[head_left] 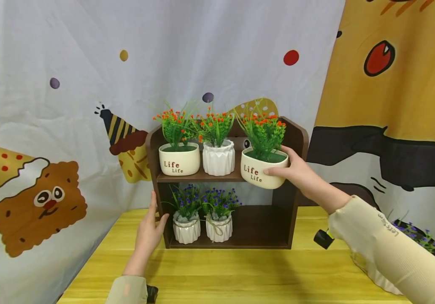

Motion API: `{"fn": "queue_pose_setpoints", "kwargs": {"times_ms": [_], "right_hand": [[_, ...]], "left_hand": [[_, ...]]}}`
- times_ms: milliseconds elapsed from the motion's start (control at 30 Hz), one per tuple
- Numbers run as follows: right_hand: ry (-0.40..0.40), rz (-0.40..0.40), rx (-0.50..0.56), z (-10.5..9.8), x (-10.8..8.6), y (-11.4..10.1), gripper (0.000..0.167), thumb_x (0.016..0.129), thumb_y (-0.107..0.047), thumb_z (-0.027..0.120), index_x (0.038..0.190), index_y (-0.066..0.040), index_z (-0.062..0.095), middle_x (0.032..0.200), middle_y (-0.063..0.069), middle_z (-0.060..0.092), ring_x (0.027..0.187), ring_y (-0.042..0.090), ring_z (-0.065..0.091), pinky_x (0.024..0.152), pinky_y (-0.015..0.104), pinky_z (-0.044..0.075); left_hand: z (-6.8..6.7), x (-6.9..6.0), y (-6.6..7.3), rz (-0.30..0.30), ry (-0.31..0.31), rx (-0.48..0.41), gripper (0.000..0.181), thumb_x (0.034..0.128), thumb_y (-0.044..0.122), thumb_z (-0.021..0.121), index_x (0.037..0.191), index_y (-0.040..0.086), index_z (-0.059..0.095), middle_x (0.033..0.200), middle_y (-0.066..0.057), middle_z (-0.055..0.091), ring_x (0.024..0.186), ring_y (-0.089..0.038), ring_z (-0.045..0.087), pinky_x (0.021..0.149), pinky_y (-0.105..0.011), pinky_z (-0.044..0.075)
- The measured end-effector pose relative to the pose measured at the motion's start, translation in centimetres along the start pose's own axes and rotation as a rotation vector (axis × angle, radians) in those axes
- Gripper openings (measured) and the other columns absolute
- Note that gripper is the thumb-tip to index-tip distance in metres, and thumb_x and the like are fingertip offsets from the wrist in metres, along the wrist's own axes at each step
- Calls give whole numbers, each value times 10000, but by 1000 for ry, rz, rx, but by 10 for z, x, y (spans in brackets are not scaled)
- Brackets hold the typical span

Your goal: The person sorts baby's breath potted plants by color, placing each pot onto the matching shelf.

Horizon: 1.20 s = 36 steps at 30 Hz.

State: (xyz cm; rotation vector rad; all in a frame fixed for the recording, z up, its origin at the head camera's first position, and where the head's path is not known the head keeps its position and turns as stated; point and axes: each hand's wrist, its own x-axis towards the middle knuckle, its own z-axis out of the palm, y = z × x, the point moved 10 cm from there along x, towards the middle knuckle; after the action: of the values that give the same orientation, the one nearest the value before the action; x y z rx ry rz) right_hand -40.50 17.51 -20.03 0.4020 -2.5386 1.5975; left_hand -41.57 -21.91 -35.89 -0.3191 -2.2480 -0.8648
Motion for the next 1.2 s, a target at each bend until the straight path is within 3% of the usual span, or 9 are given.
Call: {"fn": "queue_pose_setpoints", "kwargs": {"times_ms": [400, 833, 1200], "right_hand": [[9, -16, 81, -5, 3, 11, 952, 927, -248, 656, 1549, -31, -31, 1489, 264, 279, 1382, 384, 296, 1110, 546, 262], [44, -5, 85, -6, 15, 13, 954, 935, -226, 637, 1542, -31, -74, 1486, 268, 266, 1374, 374, 305, 1104, 518, 291], [63, 8, 75, -5, 27, 14, 972, 929, -238, 646, 1548, -60, -82, 1529, 257, 228, 1373, 362, 314, 1103, 508, 303]], "left_hand": [[1, 0, 0, -15, -11, -1, 861, 941, 90, 644, 1579, 173, 73, 1257, -361, 535, 928, -470, 626, 722, -578, 517], [1, 1, 1, -25, -8, -4, 912, 935, 100, 654, 1579, 260, 27, 1267, -345, 539, 916, -454, 636, 727, -571, 523], [1, 0, -1, -42, -10, -4, 893, 940, 93, 646, 1580, 234, 39, 1270, -342, 538, 937, -470, 622, 739, -581, 513]]}}
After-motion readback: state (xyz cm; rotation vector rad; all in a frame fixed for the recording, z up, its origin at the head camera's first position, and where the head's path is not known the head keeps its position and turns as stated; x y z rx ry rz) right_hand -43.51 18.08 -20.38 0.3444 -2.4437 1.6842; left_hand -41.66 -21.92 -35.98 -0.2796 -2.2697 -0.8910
